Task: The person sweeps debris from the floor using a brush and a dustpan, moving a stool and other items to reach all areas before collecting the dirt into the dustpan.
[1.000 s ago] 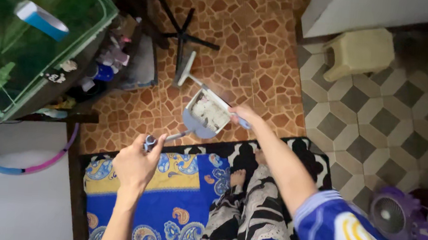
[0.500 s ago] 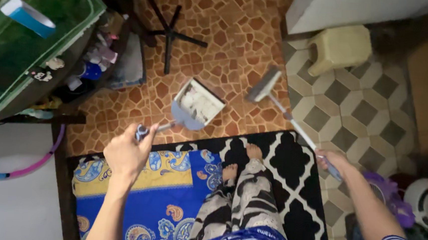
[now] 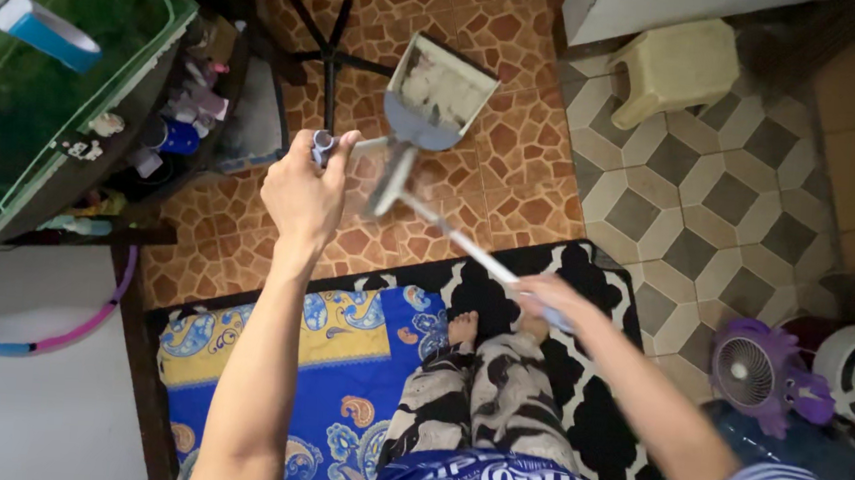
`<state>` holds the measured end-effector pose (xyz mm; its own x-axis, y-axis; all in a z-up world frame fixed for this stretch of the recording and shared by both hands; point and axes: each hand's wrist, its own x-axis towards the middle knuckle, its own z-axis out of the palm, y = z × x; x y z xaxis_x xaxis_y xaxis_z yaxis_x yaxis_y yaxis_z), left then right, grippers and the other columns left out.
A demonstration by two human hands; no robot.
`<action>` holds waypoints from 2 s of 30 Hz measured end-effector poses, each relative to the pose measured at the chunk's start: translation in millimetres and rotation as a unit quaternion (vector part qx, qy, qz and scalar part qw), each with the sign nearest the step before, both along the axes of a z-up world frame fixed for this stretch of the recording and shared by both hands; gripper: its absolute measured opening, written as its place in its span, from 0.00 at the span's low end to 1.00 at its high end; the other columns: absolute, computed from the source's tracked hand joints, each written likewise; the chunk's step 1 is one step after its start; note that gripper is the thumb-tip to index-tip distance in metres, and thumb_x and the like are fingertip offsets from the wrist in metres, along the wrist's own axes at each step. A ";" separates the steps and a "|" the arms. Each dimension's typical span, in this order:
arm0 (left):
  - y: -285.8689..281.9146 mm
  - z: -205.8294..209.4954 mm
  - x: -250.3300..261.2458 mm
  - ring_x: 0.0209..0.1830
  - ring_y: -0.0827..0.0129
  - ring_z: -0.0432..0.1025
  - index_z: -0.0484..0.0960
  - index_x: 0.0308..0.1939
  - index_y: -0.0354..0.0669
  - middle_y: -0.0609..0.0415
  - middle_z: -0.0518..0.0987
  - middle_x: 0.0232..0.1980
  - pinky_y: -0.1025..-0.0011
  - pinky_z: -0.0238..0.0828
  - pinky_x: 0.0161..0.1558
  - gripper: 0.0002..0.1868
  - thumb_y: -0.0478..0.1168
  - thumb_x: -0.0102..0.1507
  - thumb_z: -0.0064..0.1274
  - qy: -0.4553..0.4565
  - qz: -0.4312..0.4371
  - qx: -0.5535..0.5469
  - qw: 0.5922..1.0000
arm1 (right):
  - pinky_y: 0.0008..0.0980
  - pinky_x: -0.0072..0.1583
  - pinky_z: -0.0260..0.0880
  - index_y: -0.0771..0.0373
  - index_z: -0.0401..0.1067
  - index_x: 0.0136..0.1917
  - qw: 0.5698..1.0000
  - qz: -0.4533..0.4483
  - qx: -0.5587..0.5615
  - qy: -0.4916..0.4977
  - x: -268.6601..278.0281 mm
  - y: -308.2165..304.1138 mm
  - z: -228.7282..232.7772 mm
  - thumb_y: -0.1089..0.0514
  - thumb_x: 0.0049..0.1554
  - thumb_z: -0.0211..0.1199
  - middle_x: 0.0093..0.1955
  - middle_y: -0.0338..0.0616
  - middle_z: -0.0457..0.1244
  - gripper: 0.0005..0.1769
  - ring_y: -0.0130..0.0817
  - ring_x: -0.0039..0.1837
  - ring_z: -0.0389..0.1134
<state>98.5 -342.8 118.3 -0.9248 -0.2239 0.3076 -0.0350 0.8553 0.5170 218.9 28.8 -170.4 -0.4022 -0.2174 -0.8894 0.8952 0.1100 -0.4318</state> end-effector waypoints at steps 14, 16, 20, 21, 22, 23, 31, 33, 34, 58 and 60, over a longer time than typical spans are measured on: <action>39.7 -10.3 6.8 0.24 0.55 0.77 0.83 0.37 0.44 0.49 0.80 0.25 0.61 0.70 0.31 0.20 0.57 0.65 0.64 -0.038 0.043 0.075 0.996 | 0.30 0.28 0.56 0.67 0.71 0.41 0.993 -0.090 0.080 -0.020 51.7 171.2 -19.3 0.52 0.58 0.67 0.28 0.41 0.60 0.15 0.29 0.26 0.57; 46.9 -14.9 7.8 0.27 0.55 0.78 0.82 0.38 0.43 0.50 0.80 0.27 0.61 0.70 0.31 0.20 0.56 0.67 0.64 0.001 0.020 0.045 0.999 | 0.29 0.28 0.56 0.67 0.70 0.42 0.988 -0.148 0.045 -0.002 71.6 216.2 1.5 0.54 0.59 0.66 0.29 0.39 0.59 0.14 0.27 0.26 0.57; 61.4 -18.3 6.2 0.27 0.56 0.78 0.83 0.38 0.43 0.51 0.81 0.28 0.62 0.70 0.31 0.20 0.56 0.68 0.64 0.022 0.009 0.034 0.999 | 0.28 0.28 0.53 0.70 0.72 0.46 0.971 -0.149 0.176 -0.061 90.7 271.5 27.4 0.54 0.60 0.64 0.31 0.43 0.61 0.14 0.27 0.26 0.55; 64.7 -18.0 5.9 0.27 0.57 0.78 0.83 0.38 0.43 0.51 0.81 0.27 0.62 0.69 0.30 0.20 0.56 0.68 0.64 0.012 0.016 0.034 0.999 | 0.27 0.28 0.53 0.69 0.72 0.47 0.960 -0.188 0.185 -0.091 96.4 280.0 33.5 0.55 0.61 0.64 0.32 0.42 0.61 0.13 0.26 0.27 0.55; 68.4 -17.7 5.8 0.26 0.57 0.77 0.83 0.37 0.43 0.52 0.80 0.27 0.62 0.69 0.30 0.20 0.56 0.68 0.64 0.002 0.023 0.033 0.999 | 0.27 0.28 0.53 0.69 0.72 0.47 0.959 -0.194 0.184 -0.091 100.9 284.9 38.2 0.55 0.61 0.64 0.32 0.42 0.61 0.13 0.26 0.27 0.55; 71.9 -17.1 5.5 0.26 0.57 0.77 0.83 0.37 0.43 0.52 0.80 0.27 0.62 0.69 0.30 0.20 0.56 0.68 0.64 0.003 0.017 0.033 0.999 | 0.26 0.28 0.51 0.66 0.74 0.49 0.964 -0.197 0.167 -0.063 104.0 288.3 43.6 0.57 0.59 0.63 0.32 0.40 0.60 0.09 0.24 0.27 0.54; 95.6 -15.6 6.4 0.24 0.61 0.74 0.83 0.37 0.42 0.51 0.78 0.25 0.65 0.67 0.29 0.20 0.55 0.69 0.66 0.016 0.022 -0.011 1.000 | 0.31 0.27 0.51 0.65 0.73 0.38 0.969 -0.152 0.148 0.124 22.7 257.4 35.6 0.54 0.62 0.58 0.25 0.39 0.57 0.15 0.28 0.25 0.56; 98.5 -11.1 10.1 0.22 0.61 0.74 0.83 0.38 0.42 0.51 0.78 0.24 0.64 0.66 0.28 0.20 0.55 0.69 0.64 -0.030 0.039 0.003 0.999 | 0.31 0.28 0.49 0.61 0.72 0.34 0.966 -0.177 0.159 0.106 -41.2 238.6 -7.2 0.47 0.62 0.59 0.23 0.37 0.56 0.20 0.27 0.24 0.53; 101.4 -10.0 10.6 0.21 0.62 0.73 0.84 0.39 0.42 0.52 0.79 0.24 0.64 0.65 0.26 0.19 0.55 0.70 0.63 -0.077 0.055 0.020 0.995 | 0.30 0.27 0.49 0.57 0.67 0.31 0.967 -0.221 0.059 0.114 -75.5 226.0 -31.9 0.47 0.63 0.56 0.23 0.34 0.56 0.21 0.26 0.23 0.53; 170.2 -52.2 7.8 0.26 0.48 0.77 0.82 0.39 0.48 0.46 0.80 0.26 0.55 0.70 0.27 0.14 0.52 0.65 0.63 0.003 -0.093 -0.073 0.993 | 0.26 0.28 0.53 0.67 0.74 0.51 0.960 -0.238 0.148 -0.006 135.7 239.4 43.5 0.60 0.62 0.62 0.31 0.41 0.59 0.08 0.25 0.27 0.55; 178.0 -52.8 5.8 0.26 0.50 0.78 0.80 0.42 0.47 0.47 0.81 0.28 0.56 0.71 0.27 0.15 0.52 0.67 0.61 0.021 -0.135 0.005 0.991 | 0.26 0.27 0.53 0.66 0.75 0.53 0.969 -0.202 0.144 -0.015 137.4 214.4 63.3 0.60 0.61 0.61 0.31 0.41 0.60 0.09 0.25 0.27 0.54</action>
<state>104.3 -164.9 65.5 -0.9379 0.0263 0.3460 0.2157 0.8253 0.5219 356.3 243.2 -107.1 -0.3755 0.2112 -0.9024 0.9022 -0.1399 -0.4081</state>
